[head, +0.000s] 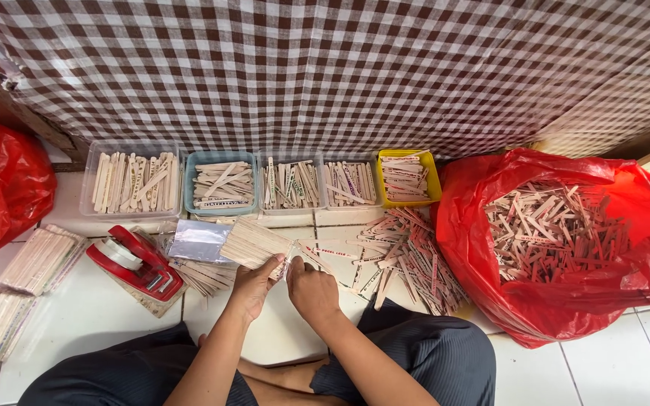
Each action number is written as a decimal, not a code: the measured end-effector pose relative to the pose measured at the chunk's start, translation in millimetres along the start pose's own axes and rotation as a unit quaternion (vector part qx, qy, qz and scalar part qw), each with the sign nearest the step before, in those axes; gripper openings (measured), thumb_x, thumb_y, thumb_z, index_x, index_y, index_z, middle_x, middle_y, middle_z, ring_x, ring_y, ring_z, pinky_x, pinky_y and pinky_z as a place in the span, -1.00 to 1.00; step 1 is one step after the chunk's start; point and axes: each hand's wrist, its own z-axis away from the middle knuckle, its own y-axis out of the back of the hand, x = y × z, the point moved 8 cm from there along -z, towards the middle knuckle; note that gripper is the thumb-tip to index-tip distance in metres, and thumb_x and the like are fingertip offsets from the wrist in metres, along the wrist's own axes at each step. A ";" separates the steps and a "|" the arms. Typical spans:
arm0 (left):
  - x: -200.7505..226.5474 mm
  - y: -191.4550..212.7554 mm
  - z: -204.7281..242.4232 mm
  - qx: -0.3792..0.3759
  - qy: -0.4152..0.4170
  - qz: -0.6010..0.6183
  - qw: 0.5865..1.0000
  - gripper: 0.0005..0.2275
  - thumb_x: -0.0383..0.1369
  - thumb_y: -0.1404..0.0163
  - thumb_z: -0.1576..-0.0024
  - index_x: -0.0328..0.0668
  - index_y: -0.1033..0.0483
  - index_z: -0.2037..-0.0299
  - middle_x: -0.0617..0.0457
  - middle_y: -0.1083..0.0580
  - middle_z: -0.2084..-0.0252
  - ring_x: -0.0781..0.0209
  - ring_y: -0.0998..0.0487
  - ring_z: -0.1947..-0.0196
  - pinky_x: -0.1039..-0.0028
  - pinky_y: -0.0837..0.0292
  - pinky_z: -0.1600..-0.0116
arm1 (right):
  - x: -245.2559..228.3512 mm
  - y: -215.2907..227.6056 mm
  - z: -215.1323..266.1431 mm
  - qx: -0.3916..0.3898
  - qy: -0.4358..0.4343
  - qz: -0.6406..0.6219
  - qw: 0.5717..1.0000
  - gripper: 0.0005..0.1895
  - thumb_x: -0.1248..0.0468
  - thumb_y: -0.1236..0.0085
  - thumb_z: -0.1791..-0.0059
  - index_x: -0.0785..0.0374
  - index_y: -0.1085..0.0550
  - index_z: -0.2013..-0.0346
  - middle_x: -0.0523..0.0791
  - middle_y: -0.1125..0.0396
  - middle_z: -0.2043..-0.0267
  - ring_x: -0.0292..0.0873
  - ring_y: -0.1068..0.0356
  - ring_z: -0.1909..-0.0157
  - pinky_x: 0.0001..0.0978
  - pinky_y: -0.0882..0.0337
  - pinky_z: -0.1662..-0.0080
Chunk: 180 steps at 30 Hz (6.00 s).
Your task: Bundling wooden sticks by aligning and stacking them neatly into groups.
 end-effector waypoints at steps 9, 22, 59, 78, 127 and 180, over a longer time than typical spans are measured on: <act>2.9 3.2 -7.2 0.030 -0.073 0.009 0.997 -0.72 -0.56 -0.32 0.08 -0.18 -0.63 0.17 0.10 -0.59 0.35 0.39 -0.62 0.42 0.50 -0.59 0.28 | -15.8 6.3 7.8 0.054 0.054 0.041 0.996 -0.87 0.16 0.13 -0.03 0.12 -0.32 0.29 -0.07 -0.42 0.52 0.06 -0.52 0.57 -0.12 -0.52 0.46; 17.9 -5.9 3.9 -0.014 -0.076 -0.049 0.996 -0.74 -0.60 -0.33 0.10 -0.24 -0.66 0.21 0.06 -0.61 0.36 0.38 -0.61 0.41 0.52 -0.58 0.27 | -11.8 38.5 -1.0 0.017 0.139 -0.039 0.989 -0.75 0.18 0.15 -0.06 0.27 -0.42 0.31 0.06 -0.43 0.58 0.17 -0.50 0.57 0.00 -0.50 0.46; 33.1 32.1 -14.6 0.078 -0.076 0.033 0.994 -0.73 -0.52 -0.35 0.10 -0.25 -0.56 0.23 -0.02 -0.57 0.42 0.20 -0.64 0.51 0.49 -0.63 0.37 | 91.5 -14.1 -28.4 -0.125 -0.052 -0.201 0.970 -0.86 0.21 0.09 -0.12 0.21 -0.29 0.10 0.17 -0.42 0.35 0.37 -0.47 0.20 0.20 -0.43 0.15; 39.7 20.5 -16.5 0.072 -0.093 0.045 0.992 -0.74 -0.52 -0.35 0.08 -0.23 -0.56 0.23 -0.03 -0.58 0.40 0.19 -0.66 0.49 0.46 -0.67 0.33 | 92.2 -136.3 -51.5 0.072 -0.049 -0.138 0.987 -0.82 0.16 -0.34 0.10 0.12 -0.57 0.26 -0.13 -0.36 0.35 -0.04 -0.46 0.24 -0.27 -0.47 0.13; 51.7 11.2 0.6 0.078 -0.069 0.136 0.985 -0.83 -0.56 -0.33 0.07 -0.27 -0.60 0.34 -0.04 -0.57 0.43 0.19 -0.65 0.50 0.48 -0.65 0.34 | -6.8 33.5 -25.2 0.093 0.119 -0.441 0.885 -0.80 0.28 0.10 -0.16 0.17 -0.52 0.16 -0.07 -0.29 0.43 -0.05 -0.35 0.41 -0.30 -0.40 0.24; 9.4 7.3 16.1 -0.043 0.029 0.028 0.998 -0.72 -0.52 -0.30 0.00 -0.14 -0.60 0.08 0.05 -0.63 0.25 0.26 -0.68 0.38 0.51 -0.66 0.31 | -17.8 46.1 7.3 0.110 0.133 0.055 0.984 -0.85 0.11 0.10 -0.03 0.07 -0.37 0.29 -0.13 -0.35 0.56 -0.05 -0.48 0.60 -0.24 -0.49 0.50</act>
